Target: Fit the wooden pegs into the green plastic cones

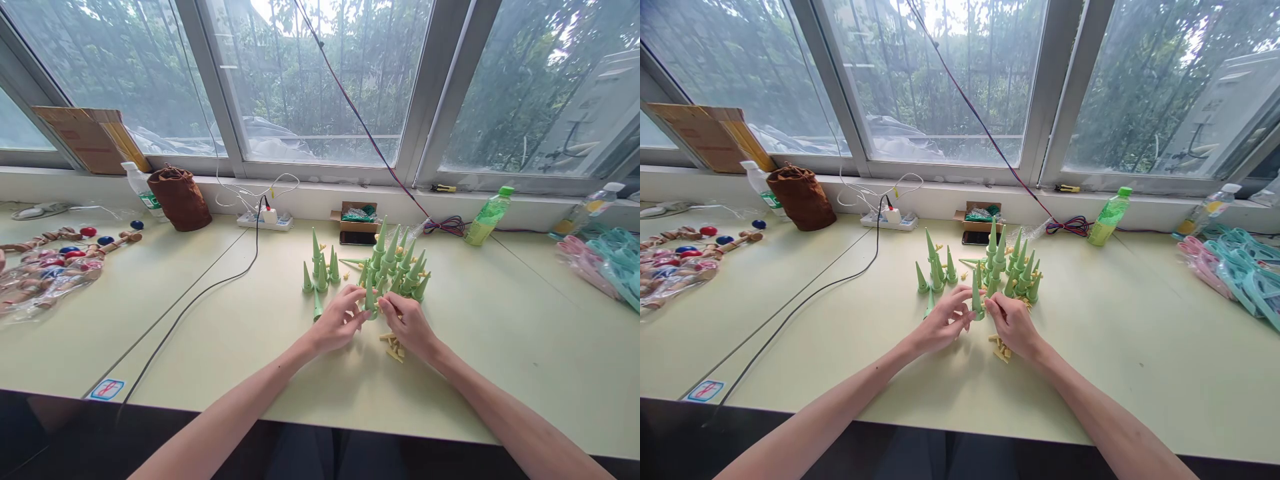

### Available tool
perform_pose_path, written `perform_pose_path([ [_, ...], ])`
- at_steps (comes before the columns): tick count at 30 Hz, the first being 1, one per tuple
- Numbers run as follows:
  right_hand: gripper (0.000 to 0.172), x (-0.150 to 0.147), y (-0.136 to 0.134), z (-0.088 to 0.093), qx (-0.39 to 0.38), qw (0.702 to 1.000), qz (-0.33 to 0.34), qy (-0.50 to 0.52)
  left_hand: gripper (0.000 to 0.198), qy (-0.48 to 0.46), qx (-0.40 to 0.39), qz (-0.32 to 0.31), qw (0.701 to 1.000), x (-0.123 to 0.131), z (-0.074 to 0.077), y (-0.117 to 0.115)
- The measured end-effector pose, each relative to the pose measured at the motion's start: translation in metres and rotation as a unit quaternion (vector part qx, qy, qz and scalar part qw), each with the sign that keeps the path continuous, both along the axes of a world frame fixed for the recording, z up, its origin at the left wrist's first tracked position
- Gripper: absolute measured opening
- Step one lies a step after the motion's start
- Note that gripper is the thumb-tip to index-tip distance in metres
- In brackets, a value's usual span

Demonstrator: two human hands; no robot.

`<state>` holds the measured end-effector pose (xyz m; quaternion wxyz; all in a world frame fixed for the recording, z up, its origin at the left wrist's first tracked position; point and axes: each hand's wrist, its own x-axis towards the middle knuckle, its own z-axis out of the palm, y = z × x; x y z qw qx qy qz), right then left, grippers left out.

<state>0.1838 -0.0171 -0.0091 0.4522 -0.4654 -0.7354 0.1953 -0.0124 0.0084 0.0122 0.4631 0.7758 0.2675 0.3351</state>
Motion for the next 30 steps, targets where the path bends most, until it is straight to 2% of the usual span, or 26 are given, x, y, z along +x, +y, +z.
perform_pose_path([
  [4,0.036,-0.0012,-0.0004,0.0002,0.001,1.0,-0.006,0.007,0.033,0.016,0.074,0.031,0.997,0.0008,-0.0053,0.0007],
  [7,0.033,-0.0022,-0.0015,0.0012,0.001,1.0,-0.017,0.019,0.032,0.029,0.097,0.069,0.992,0.0024,-0.007,0.0012],
  [11,0.03,-0.0034,-0.0027,0.0027,0.005,0.999,-0.031,0.042,0.032,0.022,0.098,0.131,0.986,0.004,-0.0055,0.001],
  [14,0.029,-0.0039,-0.0027,0.0034,0.014,0.997,-0.039,0.058,0.028,0.005,0.069,0.163,0.984,0.0046,-0.0042,0.0011],
  [20,0.026,-0.004,-0.0031,0.0038,0.02,0.998,-0.03,0.047,0.061,0.028,-0.041,0.116,0.992,0.005,-0.0035,0.0002],
  [23,0.025,-0.0036,-0.0034,0.0034,0.009,0.999,-0.013,0.032,0.062,0.033,-0.078,0.091,0.992,0.0044,-0.0019,-0.0009],
  [30,0.027,-0.0024,-0.0024,0.0023,-0.005,1.0,-0.009,0.025,0.055,0.051,-0.075,0.075,0.993,0.0014,-0.0002,-0.0006],
])
